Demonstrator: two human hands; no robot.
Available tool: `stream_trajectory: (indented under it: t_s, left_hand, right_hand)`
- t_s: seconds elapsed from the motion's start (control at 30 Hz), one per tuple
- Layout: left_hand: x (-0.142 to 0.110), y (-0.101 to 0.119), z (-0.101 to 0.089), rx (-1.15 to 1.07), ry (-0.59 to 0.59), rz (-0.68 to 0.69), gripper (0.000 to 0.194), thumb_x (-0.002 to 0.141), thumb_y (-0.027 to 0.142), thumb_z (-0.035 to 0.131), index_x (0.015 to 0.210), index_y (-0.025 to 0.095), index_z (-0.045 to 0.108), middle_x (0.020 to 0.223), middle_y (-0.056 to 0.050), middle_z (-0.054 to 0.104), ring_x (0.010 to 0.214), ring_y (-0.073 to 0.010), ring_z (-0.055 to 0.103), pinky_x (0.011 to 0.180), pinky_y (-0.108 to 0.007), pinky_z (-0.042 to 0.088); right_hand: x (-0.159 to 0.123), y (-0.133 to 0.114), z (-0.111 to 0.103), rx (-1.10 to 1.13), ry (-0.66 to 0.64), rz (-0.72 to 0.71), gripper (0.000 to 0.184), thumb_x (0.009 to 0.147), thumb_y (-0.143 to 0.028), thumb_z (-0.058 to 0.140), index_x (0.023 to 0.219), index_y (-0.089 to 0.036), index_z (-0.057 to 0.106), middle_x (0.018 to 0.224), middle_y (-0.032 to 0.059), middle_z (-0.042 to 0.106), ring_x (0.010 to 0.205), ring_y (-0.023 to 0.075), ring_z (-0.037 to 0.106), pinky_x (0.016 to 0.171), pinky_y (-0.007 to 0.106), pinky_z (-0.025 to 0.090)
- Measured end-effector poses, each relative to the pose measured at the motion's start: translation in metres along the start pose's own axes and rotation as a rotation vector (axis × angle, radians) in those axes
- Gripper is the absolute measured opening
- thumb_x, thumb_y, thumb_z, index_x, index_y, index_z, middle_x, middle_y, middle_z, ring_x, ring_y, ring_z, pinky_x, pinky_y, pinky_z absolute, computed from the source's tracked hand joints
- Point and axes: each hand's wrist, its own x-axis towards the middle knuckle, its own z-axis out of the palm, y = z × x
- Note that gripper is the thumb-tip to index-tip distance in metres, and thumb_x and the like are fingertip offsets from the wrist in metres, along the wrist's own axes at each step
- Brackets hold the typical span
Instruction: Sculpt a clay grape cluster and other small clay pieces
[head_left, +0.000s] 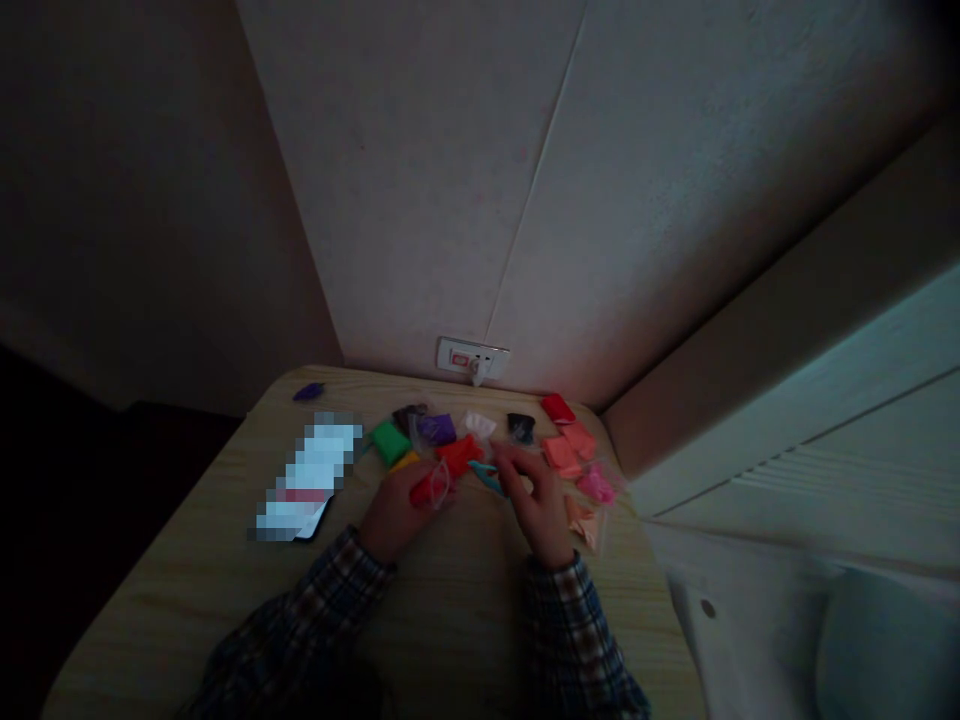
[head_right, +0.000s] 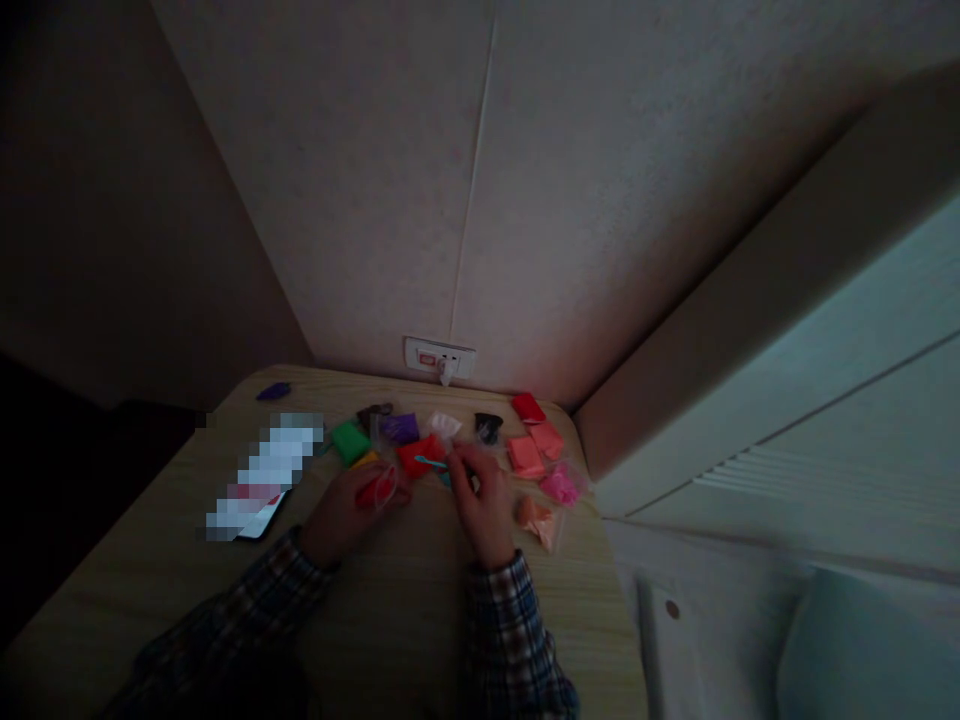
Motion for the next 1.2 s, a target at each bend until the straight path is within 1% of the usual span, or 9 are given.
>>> stream_trajectory:
  t_s: [0.17,0.3,0.4,0.53,0.73,0.83,0.93,1.03,1.2]
  left_hand:
    - [0.0,0.003,-0.005,0.077,0.048,-0.011,0.019,0.077,0.033,0.067,0.072,0.015,0.064,0.069,-0.003,0.067,0.063,-0.0153,0.061,0.059,-0.024,0.047]
    - [-0.002,0.003,-0.005,0.188,0.028,0.078,0.029,0.081,0.033,0.06,0.058,0.015,0.06,0.054,0.0,0.061,0.048,-0.011,0.053,0.047,-0.021,0.038]
    - [-0.003,0.003,-0.004,0.262,0.038,0.15,0.029,0.082,0.028,0.057,0.056,0.015,0.06,0.052,-0.002,0.061,0.047,-0.0115,0.053,0.046,-0.022,0.036]
    - [-0.003,0.003,-0.004,0.317,0.018,0.101,0.027,0.08,0.026,0.056,0.055,0.016,0.059,0.053,-0.004,0.063,0.049,-0.014,0.056,0.047,-0.024,0.038]
    - [-0.005,0.005,-0.004,0.233,0.064,0.038,0.011,0.079,0.029,0.058,0.078,0.019,0.056,0.071,-0.002,0.064,0.063,-0.0166,0.059,0.06,-0.027,0.045]
    - [-0.005,0.003,-0.005,0.118,0.006,0.017,0.031,0.072,0.031,0.063,0.096,0.019,0.047,0.085,-0.003,0.062,0.074,-0.0196,0.06,0.067,-0.03,0.047]
    - [-0.004,-0.001,-0.007,0.054,-0.044,0.107,0.034,0.079,0.032,0.052,0.108,0.016,0.042,0.097,-0.008,0.059,0.084,-0.0222,0.059,0.074,-0.035,0.048]
    - [-0.003,-0.001,-0.009,0.066,-0.055,0.194,0.03,0.085,0.03,0.044,0.11,0.014,0.045,0.101,-0.01,0.056,0.091,-0.0232,0.055,0.081,-0.037,0.046]
    - [0.0,0.004,-0.014,0.09,0.001,0.136,0.024,0.085,0.029,0.053,0.104,0.015,0.053,0.103,-0.009,0.056,0.096,-0.023,0.054,0.087,-0.035,0.045]
  right_hand:
    - [-0.001,-0.008,0.0,-0.051,-0.108,-0.209,0.022,0.09,-0.029,0.05,0.072,-0.02,0.06,0.072,0.0015,0.065,0.07,0.0176,0.058,0.077,0.034,0.044]
    - [-0.003,-0.013,0.004,-0.099,-0.184,-0.31,0.019,0.091,-0.024,0.048,0.077,-0.02,0.06,0.074,0.0012,0.064,0.074,0.0172,0.059,0.095,0.041,0.037]
    - [-0.004,-0.015,0.007,-0.186,-0.224,-0.363,0.018,0.091,-0.022,0.047,0.077,-0.02,0.06,0.074,0.0012,0.064,0.075,0.0175,0.058,0.097,0.042,0.035]
    - [-0.006,-0.014,0.01,-0.307,-0.225,-0.417,0.017,0.09,-0.02,0.048,0.078,-0.019,0.06,0.074,0.002,0.063,0.076,0.0183,0.058,0.1,0.042,0.032]
    - [-0.005,-0.013,0.011,-0.316,-0.163,-0.402,0.019,0.091,-0.019,0.045,0.078,-0.019,0.059,0.074,0.0034,0.065,0.073,0.0187,0.059,0.096,0.041,0.038]
    - [-0.005,-0.012,0.01,-0.296,-0.123,-0.378,0.018,0.092,-0.023,0.045,0.082,-0.019,0.059,0.075,0.0042,0.066,0.071,0.0195,0.06,0.092,0.042,0.041]
    - [-0.004,-0.011,0.009,-0.294,-0.107,-0.363,0.015,0.092,-0.024,0.047,0.086,-0.018,0.059,0.079,0.0061,0.067,0.074,0.0211,0.061,0.087,0.041,0.043]
    - [-0.005,-0.01,0.008,-0.297,-0.116,-0.349,0.013,0.092,-0.023,0.047,0.086,-0.019,0.058,0.083,0.0063,0.068,0.078,0.0213,0.061,0.085,0.04,0.044]
    - [-0.004,-0.01,0.006,-0.295,-0.128,-0.347,0.013,0.092,-0.02,0.046,0.085,-0.02,0.057,0.082,0.0047,0.066,0.079,0.0202,0.06,0.084,0.039,0.043]
